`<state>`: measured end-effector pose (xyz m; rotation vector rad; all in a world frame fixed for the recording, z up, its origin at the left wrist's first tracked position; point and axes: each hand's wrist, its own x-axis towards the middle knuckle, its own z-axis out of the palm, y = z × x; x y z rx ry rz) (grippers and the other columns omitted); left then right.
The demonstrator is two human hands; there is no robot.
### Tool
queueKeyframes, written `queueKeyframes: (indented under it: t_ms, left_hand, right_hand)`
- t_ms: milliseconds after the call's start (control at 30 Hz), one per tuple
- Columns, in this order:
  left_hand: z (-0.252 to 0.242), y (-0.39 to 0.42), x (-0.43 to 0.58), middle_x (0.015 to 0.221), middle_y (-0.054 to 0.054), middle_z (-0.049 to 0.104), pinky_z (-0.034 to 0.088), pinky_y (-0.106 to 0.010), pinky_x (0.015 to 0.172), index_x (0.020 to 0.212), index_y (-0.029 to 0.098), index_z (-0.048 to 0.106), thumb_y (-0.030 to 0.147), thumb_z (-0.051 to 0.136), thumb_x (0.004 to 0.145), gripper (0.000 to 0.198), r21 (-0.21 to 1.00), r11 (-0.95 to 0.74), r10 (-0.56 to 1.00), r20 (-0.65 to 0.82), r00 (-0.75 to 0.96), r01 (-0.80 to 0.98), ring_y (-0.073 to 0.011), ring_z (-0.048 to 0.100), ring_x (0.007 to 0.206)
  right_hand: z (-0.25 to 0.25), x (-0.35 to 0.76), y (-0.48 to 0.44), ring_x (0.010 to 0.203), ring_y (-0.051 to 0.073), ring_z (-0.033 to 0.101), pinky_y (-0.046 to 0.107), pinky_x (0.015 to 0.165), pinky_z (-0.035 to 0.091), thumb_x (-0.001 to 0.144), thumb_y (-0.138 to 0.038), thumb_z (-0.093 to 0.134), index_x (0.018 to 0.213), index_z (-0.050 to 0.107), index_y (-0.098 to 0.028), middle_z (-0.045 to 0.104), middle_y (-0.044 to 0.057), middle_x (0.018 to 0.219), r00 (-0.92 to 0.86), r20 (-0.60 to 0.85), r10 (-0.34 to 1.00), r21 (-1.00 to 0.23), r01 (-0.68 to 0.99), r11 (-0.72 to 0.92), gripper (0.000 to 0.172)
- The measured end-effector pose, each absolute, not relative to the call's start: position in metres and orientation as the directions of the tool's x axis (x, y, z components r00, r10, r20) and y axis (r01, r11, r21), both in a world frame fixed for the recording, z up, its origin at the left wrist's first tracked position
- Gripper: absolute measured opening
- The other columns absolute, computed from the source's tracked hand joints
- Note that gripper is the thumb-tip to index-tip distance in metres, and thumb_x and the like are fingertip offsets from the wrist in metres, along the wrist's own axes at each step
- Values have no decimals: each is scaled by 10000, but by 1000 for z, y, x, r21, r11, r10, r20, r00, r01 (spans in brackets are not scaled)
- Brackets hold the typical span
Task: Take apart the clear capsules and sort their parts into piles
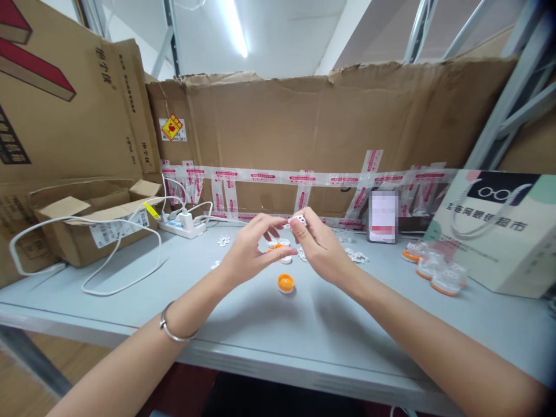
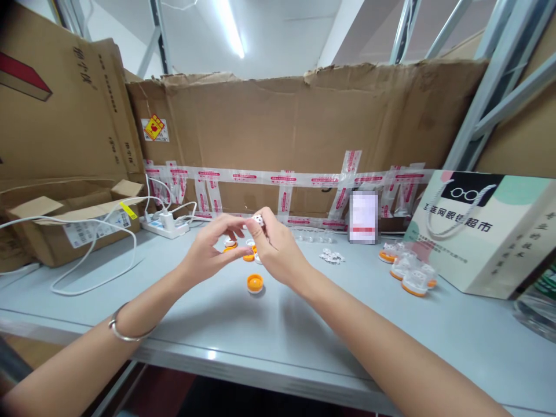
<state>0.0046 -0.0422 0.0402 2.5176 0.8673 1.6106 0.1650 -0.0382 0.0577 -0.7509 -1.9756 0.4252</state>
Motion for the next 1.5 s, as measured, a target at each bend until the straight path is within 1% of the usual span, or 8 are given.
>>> queueKeyframes:
  t_ms: [133,300,433,733,900,1067,1333,1500]
  left_hand:
    - [74,-55,10,934,-41,599,473,-243,712,1097,183,526,214,557,807,293,78,-812,296,909,293,578,-114,552,809]
    - [97,-60,14,904,-36,590,467,-249,704,967,183,603,188,501,836,166,-124,-707,168,927,336,696,-126,550,831]
    - [89,-52,18,838,-24,578,470,-218,653,934,179,614,161,502,833,152,-89,-758,216,900,378,646,-98,546,745]
    - [62,-36,10,897,-38,572,492,-236,711,1007,189,582,150,478,847,195,4,-826,232,913,334,563,-107,546,831]
    - [56,-33,6,897,-45,594,478,-270,736,999,187,593,203,529,829,183,-82,-788,174,921,348,610,-127,545,834]
    - [54,-32,6,888,-34,618,453,-284,737,1002,208,596,219,522,837,181,-192,-722,91,926,366,664,-133,546,820]
    - [54,-35,7,915,-33,635,445,-291,736,1011,210,596,201,525,834,192,-216,-687,71,930,360,693,-137,541,809]
    - [52,-34,8,895,-51,617,491,-258,715,1045,186,587,169,490,849,220,-194,-739,70,930,360,646,-122,561,815]
  right_hand:
    - [83,157,-44,690,129,501,245,602,404,839,-474,437,789,494,-207,526,-4,727,-380,680,627,-607,190,772,277]
    - [92,163,-43,723,148,537,282,643,449,784,-495,516,812,560,-203,567,10,762,-296,711,637,-627,143,766,296]
    - [81,174,-33,717,147,557,287,669,455,767,-502,537,793,578,-185,581,9,723,-286,696,659,-650,139,747,321]
    - [68,172,-33,788,154,585,294,740,461,851,-433,445,921,625,-197,632,20,818,-370,665,648,-633,180,753,305]
    - [64,170,-30,808,154,592,286,753,461,852,-408,453,944,645,-208,644,14,827,-375,648,663,-663,152,733,293]
    - [67,173,-30,783,159,608,302,743,486,775,-409,567,881,685,-196,664,16,780,-348,615,707,-734,76,675,265]
    - [70,179,-29,753,170,636,361,758,521,724,-382,634,889,706,-192,691,28,758,-320,583,747,-795,-36,605,262]
    - [67,179,-29,777,182,649,360,752,535,731,-372,623,906,704,-200,704,26,776,-312,605,733,-775,-18,632,258]
